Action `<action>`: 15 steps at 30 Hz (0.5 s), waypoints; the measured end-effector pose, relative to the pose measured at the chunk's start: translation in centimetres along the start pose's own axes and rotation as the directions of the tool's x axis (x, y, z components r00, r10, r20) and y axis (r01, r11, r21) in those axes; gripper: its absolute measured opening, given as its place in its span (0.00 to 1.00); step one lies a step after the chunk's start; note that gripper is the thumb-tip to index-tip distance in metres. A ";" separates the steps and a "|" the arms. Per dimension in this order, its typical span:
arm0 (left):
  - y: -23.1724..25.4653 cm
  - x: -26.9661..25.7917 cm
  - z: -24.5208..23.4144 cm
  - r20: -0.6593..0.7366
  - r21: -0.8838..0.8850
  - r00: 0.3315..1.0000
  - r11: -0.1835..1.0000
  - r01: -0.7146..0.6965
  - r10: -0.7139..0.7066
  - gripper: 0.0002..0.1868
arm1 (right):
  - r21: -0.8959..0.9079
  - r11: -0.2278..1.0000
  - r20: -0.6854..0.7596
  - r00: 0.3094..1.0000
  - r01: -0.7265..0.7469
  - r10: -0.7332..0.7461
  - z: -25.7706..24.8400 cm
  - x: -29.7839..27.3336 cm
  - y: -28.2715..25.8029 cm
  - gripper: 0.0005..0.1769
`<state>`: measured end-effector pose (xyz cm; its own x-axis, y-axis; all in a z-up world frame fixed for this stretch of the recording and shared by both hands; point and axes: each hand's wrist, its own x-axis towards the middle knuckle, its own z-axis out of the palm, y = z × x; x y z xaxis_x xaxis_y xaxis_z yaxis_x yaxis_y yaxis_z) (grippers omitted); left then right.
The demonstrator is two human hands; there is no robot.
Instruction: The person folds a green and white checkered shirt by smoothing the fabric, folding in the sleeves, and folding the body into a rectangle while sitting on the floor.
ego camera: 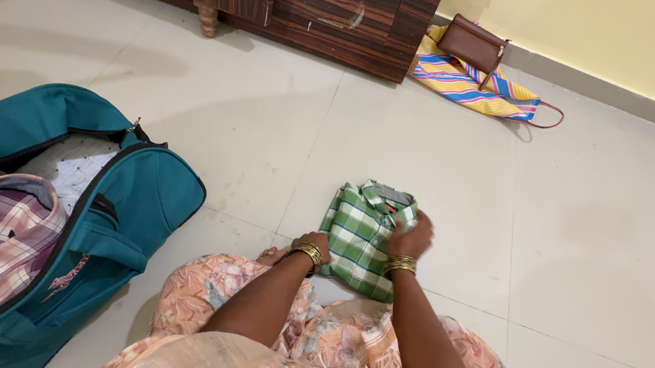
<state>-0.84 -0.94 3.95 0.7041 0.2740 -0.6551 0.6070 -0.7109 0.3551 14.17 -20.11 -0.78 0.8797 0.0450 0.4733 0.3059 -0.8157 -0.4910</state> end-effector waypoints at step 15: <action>0.6 3.0 1.9 0.040 0.049 0.999 0.998 -0.025 0.023 0.19 | -0.182 0.849 0.864 0.493 0.495 -0.102 6.1 -3.3 -8.8 0.44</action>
<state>0.94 -1.76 0.93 0.7027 0.2309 -0.6730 0.5703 -0.7483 0.3388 10.85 -9.55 -2.50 0.7169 0.6034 -0.3491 0.6290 -0.7758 -0.0493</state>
